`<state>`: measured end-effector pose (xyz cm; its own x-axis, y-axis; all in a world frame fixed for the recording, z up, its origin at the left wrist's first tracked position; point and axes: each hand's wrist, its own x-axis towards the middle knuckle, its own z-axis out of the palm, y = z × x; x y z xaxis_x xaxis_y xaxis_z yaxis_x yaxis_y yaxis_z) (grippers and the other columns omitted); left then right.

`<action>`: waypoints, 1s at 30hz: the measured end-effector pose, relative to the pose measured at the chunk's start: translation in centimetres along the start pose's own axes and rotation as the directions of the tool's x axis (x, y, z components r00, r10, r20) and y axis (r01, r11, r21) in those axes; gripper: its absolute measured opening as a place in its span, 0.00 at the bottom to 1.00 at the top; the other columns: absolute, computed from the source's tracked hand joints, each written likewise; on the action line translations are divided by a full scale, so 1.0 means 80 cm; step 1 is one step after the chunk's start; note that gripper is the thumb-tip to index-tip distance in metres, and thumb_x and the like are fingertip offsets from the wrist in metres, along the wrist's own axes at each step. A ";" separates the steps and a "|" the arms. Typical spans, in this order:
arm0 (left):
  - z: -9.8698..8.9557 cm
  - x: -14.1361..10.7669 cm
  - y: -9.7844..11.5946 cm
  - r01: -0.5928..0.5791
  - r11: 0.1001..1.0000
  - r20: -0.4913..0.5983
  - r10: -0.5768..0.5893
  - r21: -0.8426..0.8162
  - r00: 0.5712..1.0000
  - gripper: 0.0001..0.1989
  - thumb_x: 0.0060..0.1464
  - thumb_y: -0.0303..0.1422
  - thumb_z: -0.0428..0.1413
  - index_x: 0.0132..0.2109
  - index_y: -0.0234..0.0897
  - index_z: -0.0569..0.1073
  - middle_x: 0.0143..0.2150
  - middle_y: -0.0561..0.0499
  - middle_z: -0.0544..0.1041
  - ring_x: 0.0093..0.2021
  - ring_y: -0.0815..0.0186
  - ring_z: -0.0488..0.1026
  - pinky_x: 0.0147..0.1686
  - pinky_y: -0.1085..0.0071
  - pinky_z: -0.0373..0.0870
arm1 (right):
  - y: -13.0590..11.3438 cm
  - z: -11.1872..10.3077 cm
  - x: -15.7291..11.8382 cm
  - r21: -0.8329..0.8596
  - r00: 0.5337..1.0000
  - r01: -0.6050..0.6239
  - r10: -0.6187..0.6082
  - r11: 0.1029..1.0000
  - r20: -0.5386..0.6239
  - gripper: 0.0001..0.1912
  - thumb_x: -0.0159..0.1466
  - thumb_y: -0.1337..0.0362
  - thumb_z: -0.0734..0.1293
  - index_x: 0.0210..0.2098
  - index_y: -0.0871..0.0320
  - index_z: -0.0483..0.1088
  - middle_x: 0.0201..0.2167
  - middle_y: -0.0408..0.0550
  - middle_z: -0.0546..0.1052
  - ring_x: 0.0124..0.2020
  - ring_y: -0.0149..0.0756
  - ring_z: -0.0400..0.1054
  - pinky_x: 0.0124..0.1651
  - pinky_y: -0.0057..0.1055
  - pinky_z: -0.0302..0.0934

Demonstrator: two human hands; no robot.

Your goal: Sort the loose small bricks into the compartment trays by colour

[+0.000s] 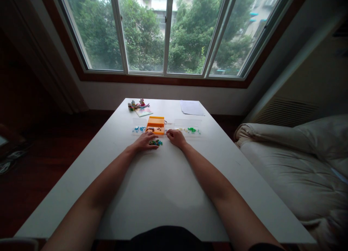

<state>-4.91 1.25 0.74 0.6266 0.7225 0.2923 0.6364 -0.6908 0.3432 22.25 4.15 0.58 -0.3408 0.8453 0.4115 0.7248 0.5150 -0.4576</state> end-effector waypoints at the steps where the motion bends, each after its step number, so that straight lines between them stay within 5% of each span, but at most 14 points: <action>1: -0.002 -0.001 -0.003 0.005 1.000 0.004 -0.005 0.002 1.000 0.33 0.54 0.53 0.63 0.63 0.47 0.73 0.59 0.43 0.71 0.65 0.47 0.61 0.64 0.53 0.60 | -0.002 0.000 0.000 -0.002 1.000 0.009 -0.009 1.000 0.024 0.09 0.67 0.62 0.66 0.39 0.56 0.78 0.27 0.43 0.76 0.29 0.32 0.65 0.37 0.26 0.55; 8: -0.007 -0.007 -0.015 0.026 1.000 0.003 -0.026 0.007 1.000 0.32 0.52 0.54 0.65 0.61 0.49 0.75 0.60 0.45 0.70 0.63 0.49 0.63 0.64 0.55 0.60 | -0.012 0.006 0.000 0.010 0.977 0.152 -0.152 0.988 0.149 0.08 0.66 0.63 0.69 0.44 0.56 0.79 0.33 0.44 0.77 0.33 0.31 0.66 0.39 0.26 0.56; 15: -0.004 -0.007 -0.032 0.064 0.998 -0.071 -0.065 -0.008 0.995 0.23 0.57 0.52 0.62 0.54 0.44 0.80 0.54 0.44 0.74 0.55 0.53 0.70 0.58 0.58 0.66 | -0.023 0.018 0.000 -0.003 0.920 0.313 -0.303 0.950 0.250 0.21 0.64 0.51 0.74 0.53 0.52 0.77 0.47 0.52 0.75 0.46 0.39 0.69 0.47 0.30 0.59; 30: -0.002 -0.001 -0.006 0.042 0.999 -0.089 -0.042 0.004 0.995 0.18 0.55 0.46 0.65 0.50 0.44 0.81 0.51 0.44 0.74 0.55 0.53 0.69 0.58 0.57 0.67 | -0.025 0.014 -0.002 -0.122 0.964 0.186 -0.157 0.975 0.215 0.08 0.70 0.63 0.65 0.44 0.55 0.76 0.43 0.48 0.76 0.43 0.36 0.69 0.45 0.28 0.57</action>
<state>-5.33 1.48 0.67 0.5568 0.7505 0.3561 0.6644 -0.6597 0.3513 20.19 3.13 0.56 -0.5709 0.7646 0.2990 0.7162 0.6419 -0.2740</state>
